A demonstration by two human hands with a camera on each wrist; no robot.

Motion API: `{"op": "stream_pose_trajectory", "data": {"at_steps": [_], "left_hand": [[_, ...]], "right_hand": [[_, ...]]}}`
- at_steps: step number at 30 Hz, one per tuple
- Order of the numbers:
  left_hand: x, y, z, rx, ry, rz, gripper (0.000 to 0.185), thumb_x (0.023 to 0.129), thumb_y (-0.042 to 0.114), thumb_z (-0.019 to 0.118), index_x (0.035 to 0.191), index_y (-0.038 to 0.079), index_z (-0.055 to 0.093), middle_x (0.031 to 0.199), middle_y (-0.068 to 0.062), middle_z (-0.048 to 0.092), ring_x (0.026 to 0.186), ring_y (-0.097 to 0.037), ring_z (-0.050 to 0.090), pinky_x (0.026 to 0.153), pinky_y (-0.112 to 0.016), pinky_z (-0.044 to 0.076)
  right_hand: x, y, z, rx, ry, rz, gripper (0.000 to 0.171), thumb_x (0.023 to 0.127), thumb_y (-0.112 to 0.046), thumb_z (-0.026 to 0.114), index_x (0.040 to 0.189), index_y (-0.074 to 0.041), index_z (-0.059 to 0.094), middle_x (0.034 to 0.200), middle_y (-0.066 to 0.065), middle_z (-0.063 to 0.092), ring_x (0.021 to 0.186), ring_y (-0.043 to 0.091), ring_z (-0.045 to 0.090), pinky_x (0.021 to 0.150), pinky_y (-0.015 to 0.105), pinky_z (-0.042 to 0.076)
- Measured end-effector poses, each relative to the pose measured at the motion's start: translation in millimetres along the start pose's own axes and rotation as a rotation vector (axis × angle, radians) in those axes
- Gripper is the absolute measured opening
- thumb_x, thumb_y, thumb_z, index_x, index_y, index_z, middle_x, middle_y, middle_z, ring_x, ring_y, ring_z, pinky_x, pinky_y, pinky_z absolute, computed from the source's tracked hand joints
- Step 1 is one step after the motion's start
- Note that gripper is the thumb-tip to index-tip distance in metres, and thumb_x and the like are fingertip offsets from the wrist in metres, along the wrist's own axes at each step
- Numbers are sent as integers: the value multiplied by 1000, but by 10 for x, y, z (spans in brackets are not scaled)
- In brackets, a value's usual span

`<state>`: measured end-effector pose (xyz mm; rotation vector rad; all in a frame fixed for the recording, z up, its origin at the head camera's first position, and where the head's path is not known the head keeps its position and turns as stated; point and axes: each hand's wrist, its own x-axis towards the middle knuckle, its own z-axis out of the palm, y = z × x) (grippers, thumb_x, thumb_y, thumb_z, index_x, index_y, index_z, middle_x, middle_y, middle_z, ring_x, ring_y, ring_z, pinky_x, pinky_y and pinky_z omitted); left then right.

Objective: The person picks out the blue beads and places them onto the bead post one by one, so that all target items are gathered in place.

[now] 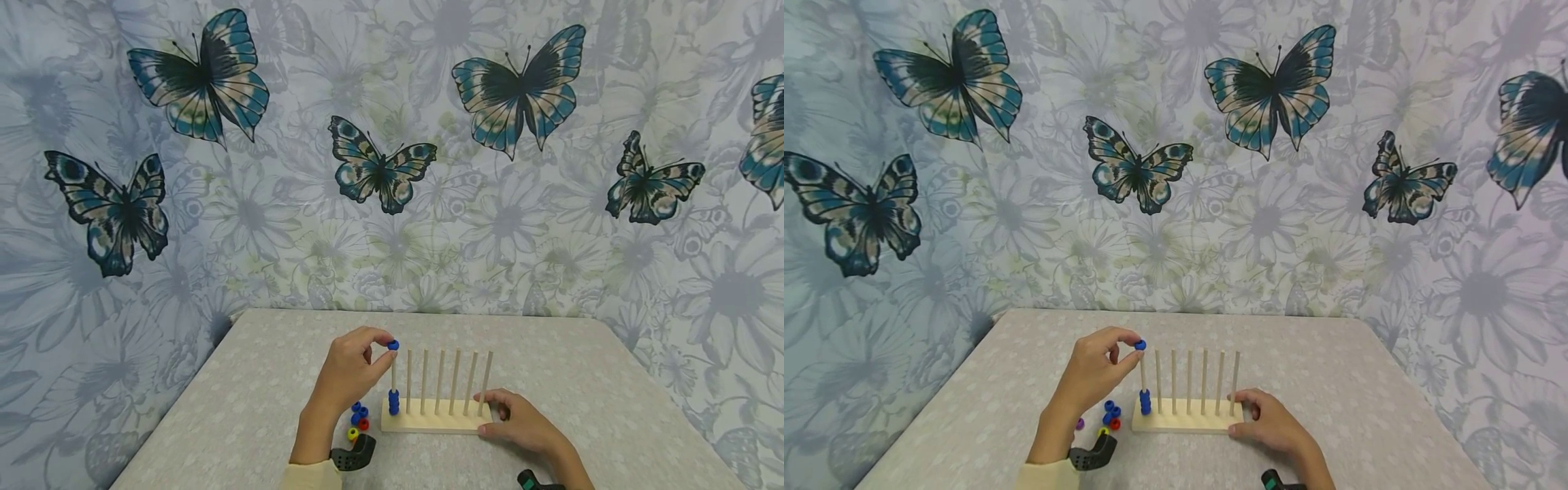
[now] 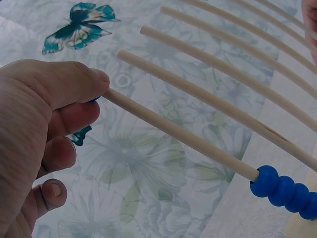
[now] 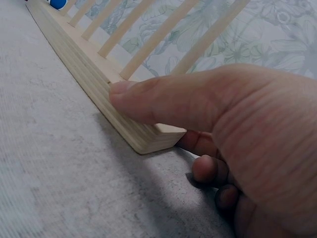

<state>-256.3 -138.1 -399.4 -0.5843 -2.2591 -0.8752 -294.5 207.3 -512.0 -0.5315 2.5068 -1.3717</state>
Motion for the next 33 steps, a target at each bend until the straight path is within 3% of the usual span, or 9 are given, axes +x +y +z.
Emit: {"op": "stream_pose_trajectory", "data": {"at_steps": [25,33], "left_hand": [[-14,-38,21,22,-29,25,16,83,21,83,95,22,73,89,6,73,57,1,39,50,-17,37],[-9,-35,24,35,-59,-12,15,85,23,81,96,25,73,89,15,70,58,0,40,52,-17,39]], "right_hand": [[-5,14,-10,-4,-3,-28,55,79,-25,84,128,-12,66,89,9,51,77,15,42,61,25,36],[-8,21,-3,-20,2,-12,54,79,-28,84,128,-13,66,88,7,50,77,14,43,62,25,38]]}}
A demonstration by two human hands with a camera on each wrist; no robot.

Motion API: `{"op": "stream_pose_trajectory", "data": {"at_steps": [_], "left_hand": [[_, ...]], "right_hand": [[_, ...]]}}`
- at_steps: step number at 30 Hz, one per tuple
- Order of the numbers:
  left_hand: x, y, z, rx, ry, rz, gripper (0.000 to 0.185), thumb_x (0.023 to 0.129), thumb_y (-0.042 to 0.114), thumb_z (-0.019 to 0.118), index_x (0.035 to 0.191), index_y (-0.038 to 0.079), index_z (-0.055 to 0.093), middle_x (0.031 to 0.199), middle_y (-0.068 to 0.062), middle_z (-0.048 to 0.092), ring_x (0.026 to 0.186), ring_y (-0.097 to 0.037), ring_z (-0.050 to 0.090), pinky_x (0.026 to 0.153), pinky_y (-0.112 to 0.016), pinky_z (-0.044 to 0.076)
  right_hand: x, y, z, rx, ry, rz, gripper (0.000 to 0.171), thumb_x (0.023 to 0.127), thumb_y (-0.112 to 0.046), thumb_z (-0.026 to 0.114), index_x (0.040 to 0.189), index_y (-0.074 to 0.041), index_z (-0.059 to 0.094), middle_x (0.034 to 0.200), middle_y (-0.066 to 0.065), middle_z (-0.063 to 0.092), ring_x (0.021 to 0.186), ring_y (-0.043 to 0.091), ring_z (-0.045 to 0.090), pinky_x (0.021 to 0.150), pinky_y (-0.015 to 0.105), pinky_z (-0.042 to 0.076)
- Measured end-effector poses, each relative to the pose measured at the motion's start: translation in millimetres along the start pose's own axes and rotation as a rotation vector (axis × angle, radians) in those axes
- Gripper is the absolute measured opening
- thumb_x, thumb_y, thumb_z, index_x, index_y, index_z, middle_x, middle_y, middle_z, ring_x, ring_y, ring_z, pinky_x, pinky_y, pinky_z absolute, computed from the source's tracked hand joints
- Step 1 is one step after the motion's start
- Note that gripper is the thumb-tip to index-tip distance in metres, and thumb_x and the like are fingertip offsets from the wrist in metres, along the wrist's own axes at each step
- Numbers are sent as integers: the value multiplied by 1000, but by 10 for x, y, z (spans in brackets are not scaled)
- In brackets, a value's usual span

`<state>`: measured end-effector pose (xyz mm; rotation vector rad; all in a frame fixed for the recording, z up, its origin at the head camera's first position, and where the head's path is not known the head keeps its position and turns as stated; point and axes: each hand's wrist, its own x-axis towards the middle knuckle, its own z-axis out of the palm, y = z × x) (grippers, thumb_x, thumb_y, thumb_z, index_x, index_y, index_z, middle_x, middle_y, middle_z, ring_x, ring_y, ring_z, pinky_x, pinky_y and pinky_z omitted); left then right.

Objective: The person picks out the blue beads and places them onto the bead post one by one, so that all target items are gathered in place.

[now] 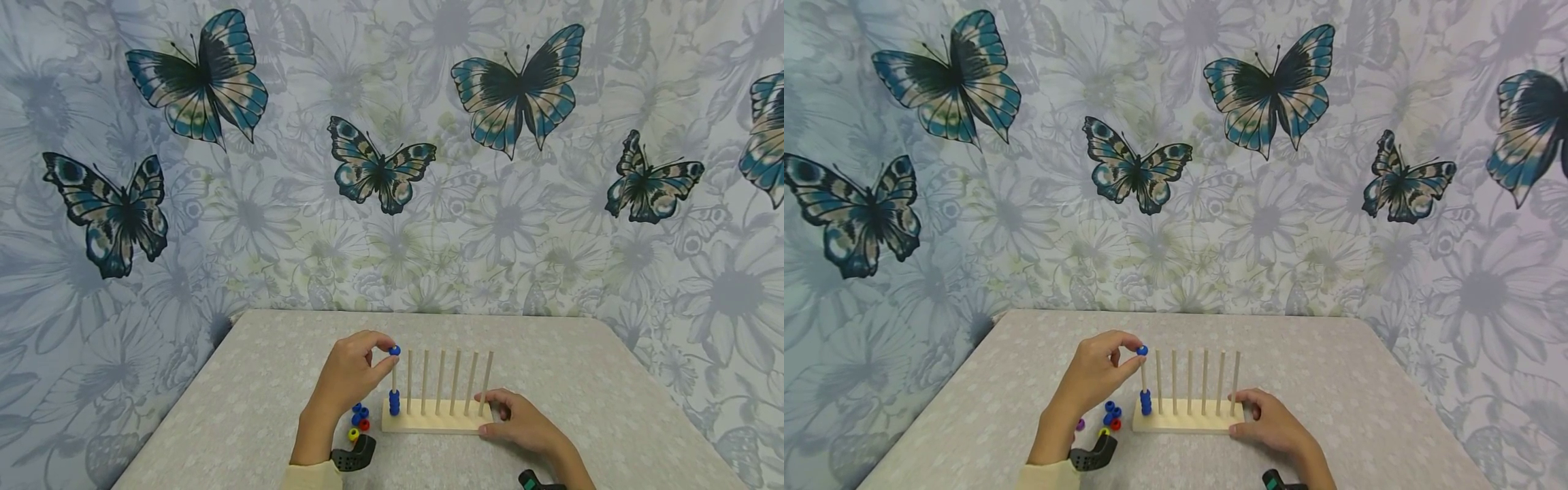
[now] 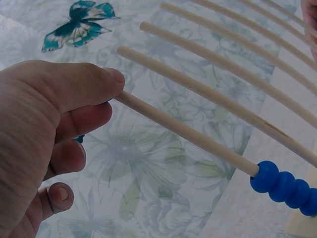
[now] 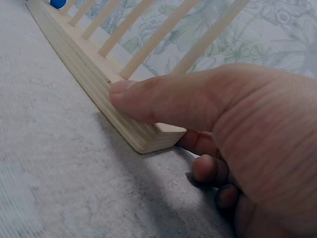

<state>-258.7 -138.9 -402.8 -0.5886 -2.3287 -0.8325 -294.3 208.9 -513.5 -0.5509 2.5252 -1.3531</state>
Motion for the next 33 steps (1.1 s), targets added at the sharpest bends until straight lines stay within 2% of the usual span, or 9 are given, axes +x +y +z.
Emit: {"op": "stream_pose_trajectory", "data": {"at_steps": [7,12,17,26,33], "left_hand": [[-10,-3,-4,-6,-22,-14,16,86,26,80,99,25,73,92,15,71,57,0,41,52,-18,39],[-8,2,-12,2,-16,-18,13,89,29,77,100,24,74,94,10,73,57,0,42,52,-18,39],[-4,22,-29,35,18,-15,10,91,29,75,99,23,74,92,8,74,59,0,43,53,-18,40],[-2,52,-69,42,77,15,6,90,24,76,95,23,74,84,16,66,59,1,41,51,-17,38],[16,101,-104,40,129,68,5,89,21,76,93,23,74,82,15,64,61,2,41,52,-17,38]], "right_hand": [[3,-4,-1,22,-3,-3,55,79,-26,84,128,-11,66,87,7,49,76,15,42,61,25,37],[0,-1,5,15,-3,0,55,79,-27,84,128,-12,66,87,6,49,76,14,42,61,25,37],[-1,-13,1,12,-2,2,55,79,-27,84,128,-11,66,87,6,49,77,15,42,61,25,37],[-4,-25,9,21,-1,10,55,78,-27,85,128,-13,66,88,5,49,78,15,42,61,25,36],[0,-16,1,12,-1,10,55,79,-28,84,128,-14,66,88,5,49,78,15,42,61,25,36]]}}
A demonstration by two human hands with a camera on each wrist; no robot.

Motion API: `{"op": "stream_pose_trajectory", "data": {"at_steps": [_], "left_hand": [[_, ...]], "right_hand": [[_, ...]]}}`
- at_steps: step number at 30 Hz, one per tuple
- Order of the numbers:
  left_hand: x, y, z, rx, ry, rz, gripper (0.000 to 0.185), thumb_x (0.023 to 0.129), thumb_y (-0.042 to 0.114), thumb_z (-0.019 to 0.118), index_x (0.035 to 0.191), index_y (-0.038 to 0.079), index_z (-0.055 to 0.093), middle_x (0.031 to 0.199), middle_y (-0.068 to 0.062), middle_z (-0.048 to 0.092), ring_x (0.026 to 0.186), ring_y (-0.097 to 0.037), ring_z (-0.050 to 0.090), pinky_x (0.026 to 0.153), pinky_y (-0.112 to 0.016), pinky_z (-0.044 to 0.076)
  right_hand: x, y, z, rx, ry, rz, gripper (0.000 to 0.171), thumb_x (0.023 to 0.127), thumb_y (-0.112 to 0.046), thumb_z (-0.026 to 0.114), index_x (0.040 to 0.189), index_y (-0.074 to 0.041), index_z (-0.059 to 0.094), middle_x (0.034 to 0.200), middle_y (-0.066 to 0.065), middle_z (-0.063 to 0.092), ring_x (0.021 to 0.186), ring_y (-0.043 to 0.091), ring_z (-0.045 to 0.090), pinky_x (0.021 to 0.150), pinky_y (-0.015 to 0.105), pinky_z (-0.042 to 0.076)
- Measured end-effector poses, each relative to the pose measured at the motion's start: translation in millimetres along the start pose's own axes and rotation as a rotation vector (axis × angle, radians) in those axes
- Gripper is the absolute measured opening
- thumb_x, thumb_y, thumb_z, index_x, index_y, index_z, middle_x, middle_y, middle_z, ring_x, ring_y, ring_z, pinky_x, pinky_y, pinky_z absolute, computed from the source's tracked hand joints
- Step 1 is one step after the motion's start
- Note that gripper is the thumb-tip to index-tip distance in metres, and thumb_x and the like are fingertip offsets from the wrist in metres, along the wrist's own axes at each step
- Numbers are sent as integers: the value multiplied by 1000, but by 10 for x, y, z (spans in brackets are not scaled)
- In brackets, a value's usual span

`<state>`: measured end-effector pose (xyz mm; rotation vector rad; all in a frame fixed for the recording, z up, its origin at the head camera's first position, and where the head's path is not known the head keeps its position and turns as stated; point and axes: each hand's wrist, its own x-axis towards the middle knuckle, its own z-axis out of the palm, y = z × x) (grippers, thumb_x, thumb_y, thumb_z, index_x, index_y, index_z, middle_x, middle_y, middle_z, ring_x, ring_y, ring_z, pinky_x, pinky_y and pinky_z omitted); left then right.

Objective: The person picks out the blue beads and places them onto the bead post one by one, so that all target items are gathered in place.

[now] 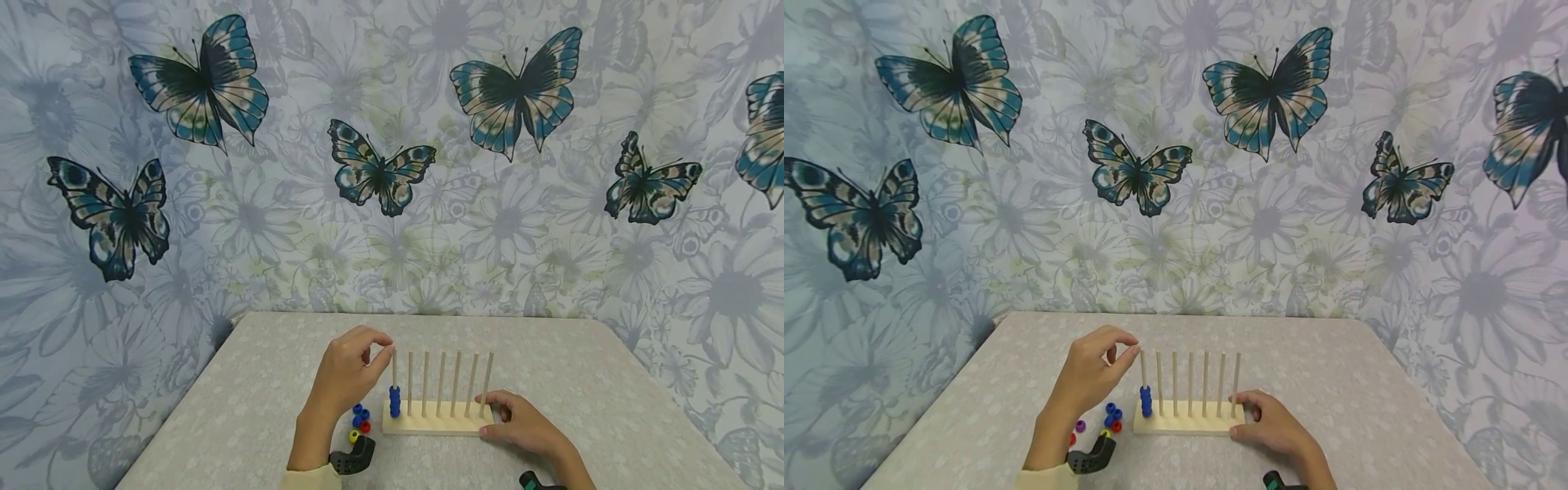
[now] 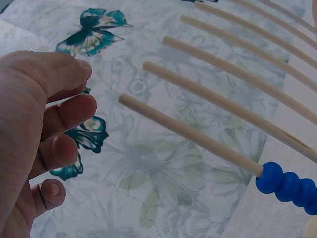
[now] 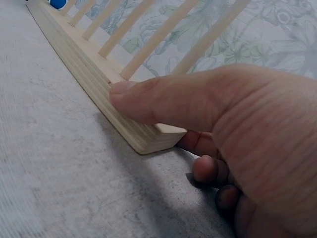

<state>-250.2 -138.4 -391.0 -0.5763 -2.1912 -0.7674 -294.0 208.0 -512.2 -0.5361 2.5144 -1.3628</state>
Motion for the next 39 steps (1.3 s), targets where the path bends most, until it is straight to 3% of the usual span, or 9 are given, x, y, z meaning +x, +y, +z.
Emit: {"op": "stream_pose_trajectory", "data": {"at_steps": [5,12,18,24,34,39], "left_hand": [[32,69,-69,-11,23,35,6,89,20,76,94,22,74,86,14,66,62,1,42,52,-17,39],[-6,135,-182,-13,10,2,9,89,23,76,98,23,74,96,12,70,65,-4,49,56,-18,42],[-49,151,-214,-60,20,35,12,89,22,77,100,22,72,107,11,67,89,-5,62,72,-26,54],[-85,161,-181,-54,-8,36,12,89,23,77,101,23,73,111,14,64,108,-6,61,85,-31,56],[-258,162,-96,-5,-35,78,14,86,22,80,98,21,74,108,16,63,104,-4,59,82,-27,55],[-364,107,-120,23,-64,28,17,85,24,80,100,26,72,105,19,62,99,-1,58,78,-25,54]], "right_hand": [[8,-13,-7,8,6,0,55,78,-28,85,128,-13,66,87,5,49,78,16,42,61,26,36],[18,-1,17,27,-11,8,56,79,-27,84,130,-14,65,88,6,49,77,15,42,62,26,35],[19,11,34,24,-13,21,56,79,-27,85,130,-14,65,88,5,49,78,16,42,61,26,35],[15,3,14,23,-8,14,57,80,-27,84,131,-13,64,88,6,48,78,16,40,61,26,35],[-19,-3,11,33,-5,18,57,79,-25,84,130,-11,65,88,6,50,77,17,41,60,26,34],[-20,-16,6,29,-10,7,57,80,-27,84,131,-11,65,87,6,49,77,17,41,59,25,35]]}}
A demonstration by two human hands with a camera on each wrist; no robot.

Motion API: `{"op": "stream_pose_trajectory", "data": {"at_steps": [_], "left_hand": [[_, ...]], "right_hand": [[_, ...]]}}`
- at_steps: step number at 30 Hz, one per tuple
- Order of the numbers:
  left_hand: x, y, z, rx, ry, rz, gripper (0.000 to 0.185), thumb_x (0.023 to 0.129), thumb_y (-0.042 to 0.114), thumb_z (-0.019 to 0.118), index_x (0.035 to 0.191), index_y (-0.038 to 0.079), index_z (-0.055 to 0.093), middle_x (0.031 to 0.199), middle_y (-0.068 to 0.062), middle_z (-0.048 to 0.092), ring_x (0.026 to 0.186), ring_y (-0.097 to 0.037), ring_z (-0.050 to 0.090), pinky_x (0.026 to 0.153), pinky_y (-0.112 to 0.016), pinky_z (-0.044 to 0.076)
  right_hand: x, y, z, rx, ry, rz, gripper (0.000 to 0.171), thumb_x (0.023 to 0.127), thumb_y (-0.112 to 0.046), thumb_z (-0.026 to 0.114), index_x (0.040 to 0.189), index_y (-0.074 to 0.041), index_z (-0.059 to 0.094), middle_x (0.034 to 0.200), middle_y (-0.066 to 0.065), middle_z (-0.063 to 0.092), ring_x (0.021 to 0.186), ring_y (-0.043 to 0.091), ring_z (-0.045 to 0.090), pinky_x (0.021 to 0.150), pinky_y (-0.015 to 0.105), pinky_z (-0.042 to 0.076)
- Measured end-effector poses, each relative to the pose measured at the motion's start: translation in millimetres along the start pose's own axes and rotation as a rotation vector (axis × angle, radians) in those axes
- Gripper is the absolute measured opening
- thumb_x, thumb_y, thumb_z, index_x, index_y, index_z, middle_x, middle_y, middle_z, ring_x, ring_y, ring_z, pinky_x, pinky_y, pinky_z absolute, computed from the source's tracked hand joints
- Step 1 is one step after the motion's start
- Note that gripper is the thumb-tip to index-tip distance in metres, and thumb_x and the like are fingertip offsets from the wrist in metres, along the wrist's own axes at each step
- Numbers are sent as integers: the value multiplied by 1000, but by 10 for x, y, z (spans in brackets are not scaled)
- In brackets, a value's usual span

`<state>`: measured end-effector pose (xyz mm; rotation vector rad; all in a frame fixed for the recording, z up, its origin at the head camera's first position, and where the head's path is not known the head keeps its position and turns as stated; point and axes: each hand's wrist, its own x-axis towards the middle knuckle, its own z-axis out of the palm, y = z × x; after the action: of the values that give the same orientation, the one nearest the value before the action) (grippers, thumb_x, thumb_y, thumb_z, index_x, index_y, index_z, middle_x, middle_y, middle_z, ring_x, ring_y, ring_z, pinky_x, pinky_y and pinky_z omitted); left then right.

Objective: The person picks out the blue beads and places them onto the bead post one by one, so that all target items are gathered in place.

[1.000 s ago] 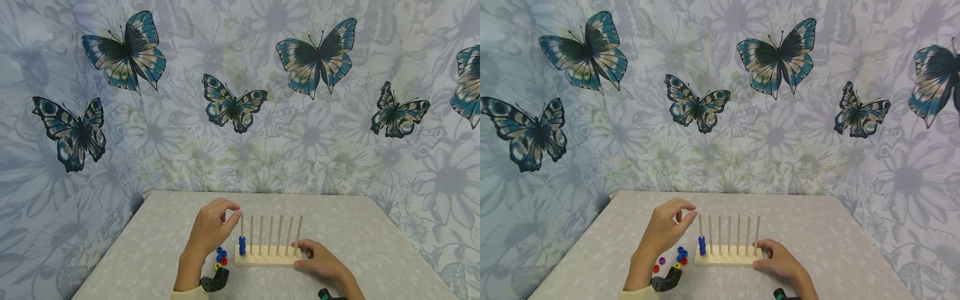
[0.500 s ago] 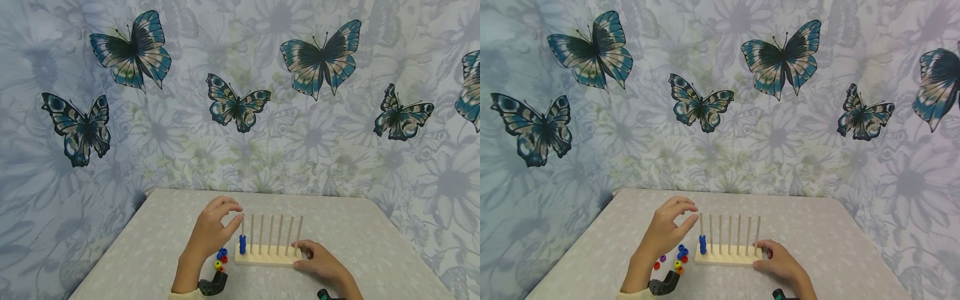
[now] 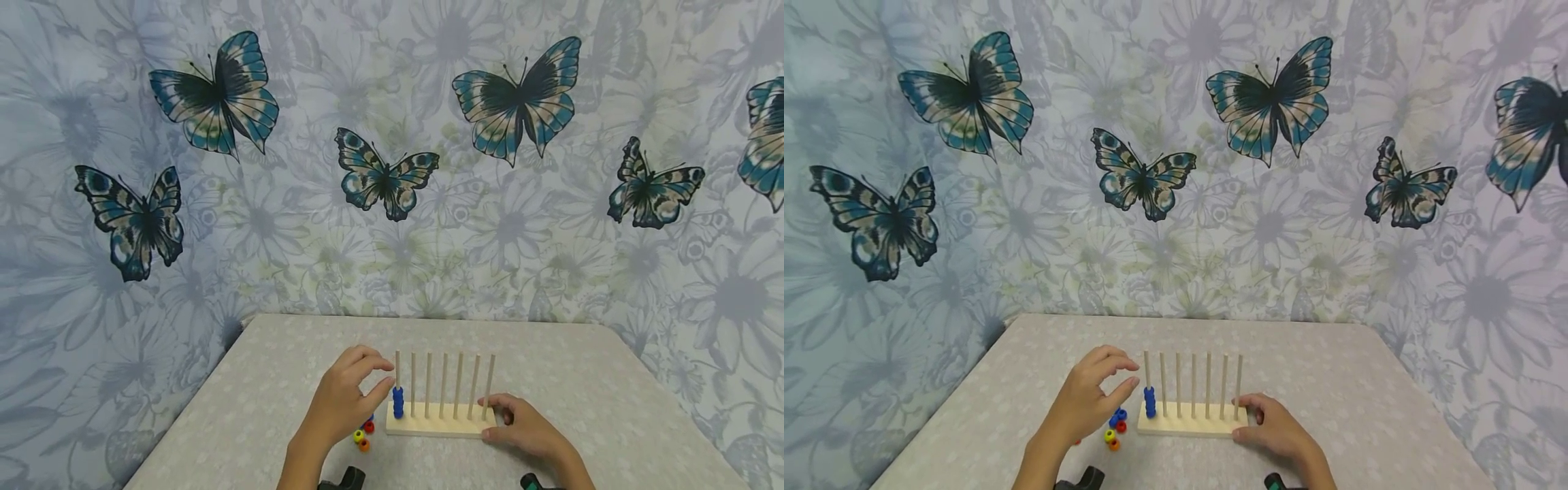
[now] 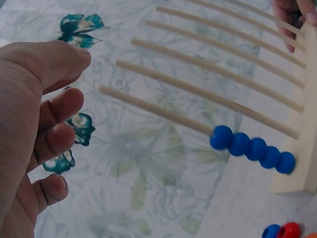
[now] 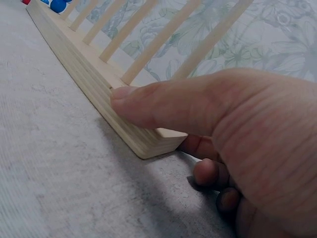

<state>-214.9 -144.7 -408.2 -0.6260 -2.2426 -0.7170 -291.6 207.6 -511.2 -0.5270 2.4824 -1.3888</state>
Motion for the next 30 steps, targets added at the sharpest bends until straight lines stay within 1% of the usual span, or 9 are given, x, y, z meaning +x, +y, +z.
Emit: {"op": "stream_pose_trajectory", "data": {"at_steps": [5,9,13,16,20,23,30], "left_hand": [[-140,-94,-8,8,-29,-117,23,86,25,80,105,33,70,106,25,61,93,3,55,76,-24,53],[-215,-156,-5,6,-51,-178,21,88,26,79,104,36,69,106,26,61,93,4,55,77,-24,53],[-270,-212,19,-24,-74,-217,19,88,26,78,103,35,70,105,24,62,93,2,56,76,-26,54],[-298,-267,62,-51,-104,-274,18,89,27,77,104,34,70,106,23,63,91,1,55,75,-27,54],[-336,-348,121,-29,-151,-339,19,89,28,76,107,34,70,106,23,62,88,0,55,74,-25,52],[-369,-395,147,-9,-168,-354,20,89,28,76,107,33,70,106,22,62,88,0,56,75,-23,51],[-412,-465,206,-31,-180,-377,18,90,30,75,106,36,70,108,22,60,91,-1,57,78,-24,52]], "right_hand": [[11,-11,14,-32,-2,-14,56,80,-30,83,131,-13,65,86,5,47,77,16,40,61,24,36],[18,-12,34,-30,-7,-24,56,80,-29,83,130,-12,65,86,5,47,76,15,40,61,24,35],[25,-3,42,-33,-11,-16,56,80,-30,83,130,-13,65,87,6,47,77,16,40,61,24,36],[32,14,33,-36,-1,-7,57,79,-31,84,130,-14,65,88,6,47,78,16,40,61,25,36],[38,37,20,-35,9,-4,56,80,-30,84,130,-15,65,89,6,47,78,16,40,62,25,35],[35,37,18,-28,1,-4,56,80,-30,84,130,-14,65,89,6,48,78,15,40,62,25,35],[18,15,8,-3,-1,-8,56,80,-27,83,131,-13,64,90,7,48,77,15,40,61,25,34]]}}
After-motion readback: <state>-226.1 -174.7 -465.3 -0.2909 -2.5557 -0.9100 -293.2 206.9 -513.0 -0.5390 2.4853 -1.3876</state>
